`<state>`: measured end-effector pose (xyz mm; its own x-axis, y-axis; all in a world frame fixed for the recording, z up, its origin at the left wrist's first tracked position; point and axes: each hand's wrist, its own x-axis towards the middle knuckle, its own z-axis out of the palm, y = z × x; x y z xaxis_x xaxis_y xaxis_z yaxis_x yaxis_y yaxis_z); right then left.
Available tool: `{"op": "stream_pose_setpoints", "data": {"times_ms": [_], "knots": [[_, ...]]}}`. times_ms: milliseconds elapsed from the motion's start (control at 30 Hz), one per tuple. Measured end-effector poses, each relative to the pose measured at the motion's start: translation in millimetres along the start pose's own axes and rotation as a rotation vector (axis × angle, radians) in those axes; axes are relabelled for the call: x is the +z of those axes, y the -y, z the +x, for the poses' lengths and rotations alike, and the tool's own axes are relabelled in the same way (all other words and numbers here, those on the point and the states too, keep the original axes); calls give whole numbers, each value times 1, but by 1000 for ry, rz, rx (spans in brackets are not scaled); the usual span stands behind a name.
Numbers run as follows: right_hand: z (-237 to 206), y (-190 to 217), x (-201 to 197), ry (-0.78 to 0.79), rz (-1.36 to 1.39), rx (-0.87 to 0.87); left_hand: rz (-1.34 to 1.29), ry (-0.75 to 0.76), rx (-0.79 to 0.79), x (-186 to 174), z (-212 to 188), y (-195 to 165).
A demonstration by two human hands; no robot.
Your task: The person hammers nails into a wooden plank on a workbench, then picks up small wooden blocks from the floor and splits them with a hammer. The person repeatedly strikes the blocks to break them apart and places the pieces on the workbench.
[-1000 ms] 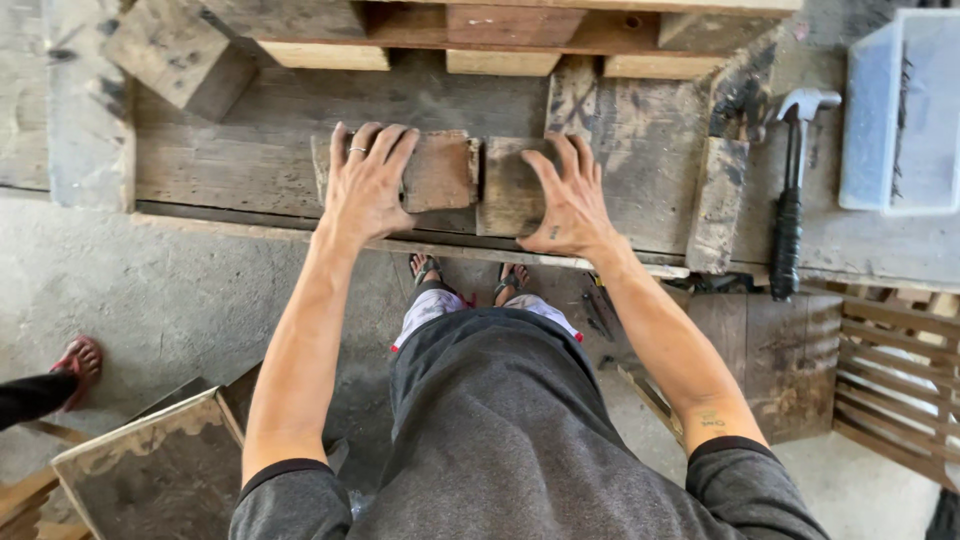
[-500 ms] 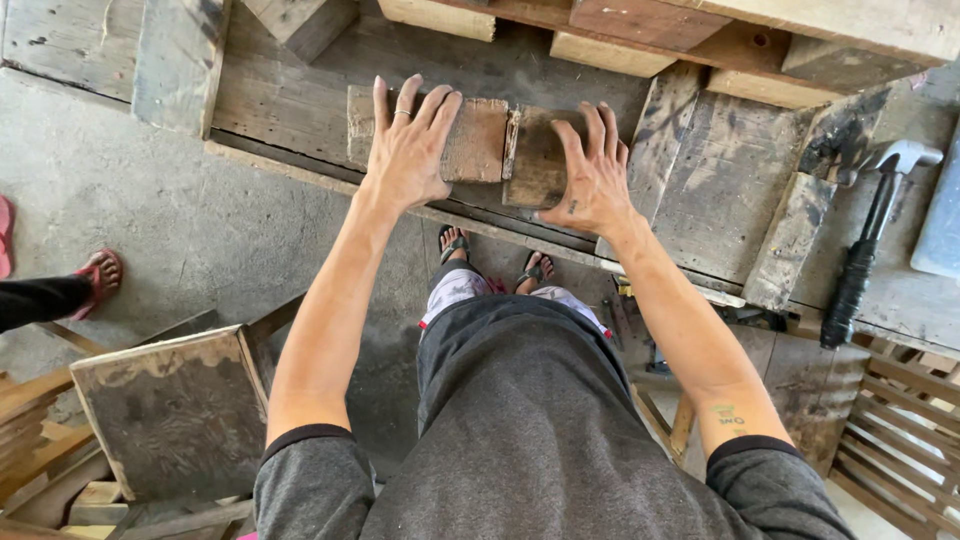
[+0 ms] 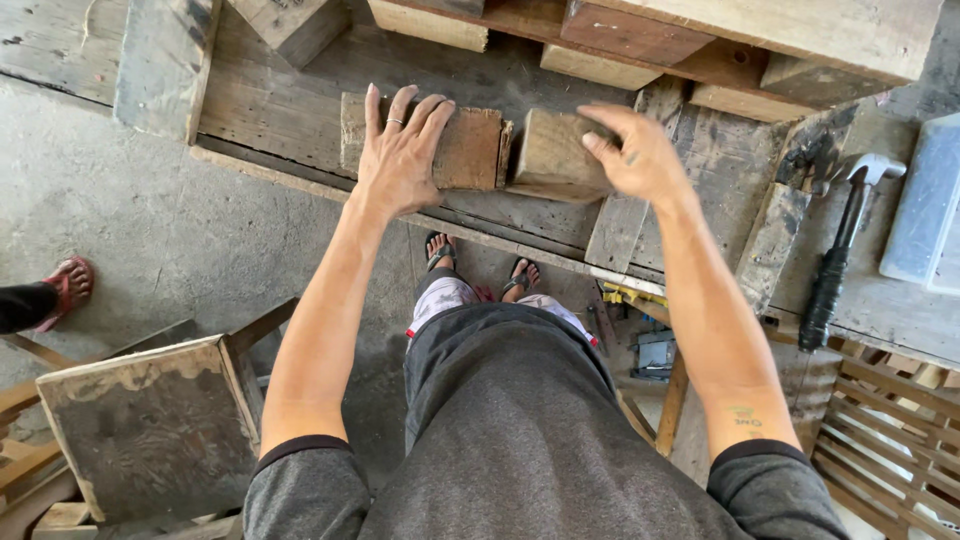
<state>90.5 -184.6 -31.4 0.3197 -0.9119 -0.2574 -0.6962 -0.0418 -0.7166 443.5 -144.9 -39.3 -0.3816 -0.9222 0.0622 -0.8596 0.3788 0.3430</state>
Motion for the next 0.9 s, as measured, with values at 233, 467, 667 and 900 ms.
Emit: {"op": "stream_pose_setpoints", "data": {"times_ms": [233, 467, 667, 900], "knots": [[-37, 15, 26, -159, -337, -356, 90, 48, -27, 0, 3, -2], [-7, -5, -10, 250, -137, -19, 30, 35, -25, 3, 2, -1], [4, -4, -15, -39, -177, -65, 45, -16, -2, 10, 1, 3], [-50, 24, 54, 120, -611, -116, 90, -21, 13, 12, -1, 4]]}}
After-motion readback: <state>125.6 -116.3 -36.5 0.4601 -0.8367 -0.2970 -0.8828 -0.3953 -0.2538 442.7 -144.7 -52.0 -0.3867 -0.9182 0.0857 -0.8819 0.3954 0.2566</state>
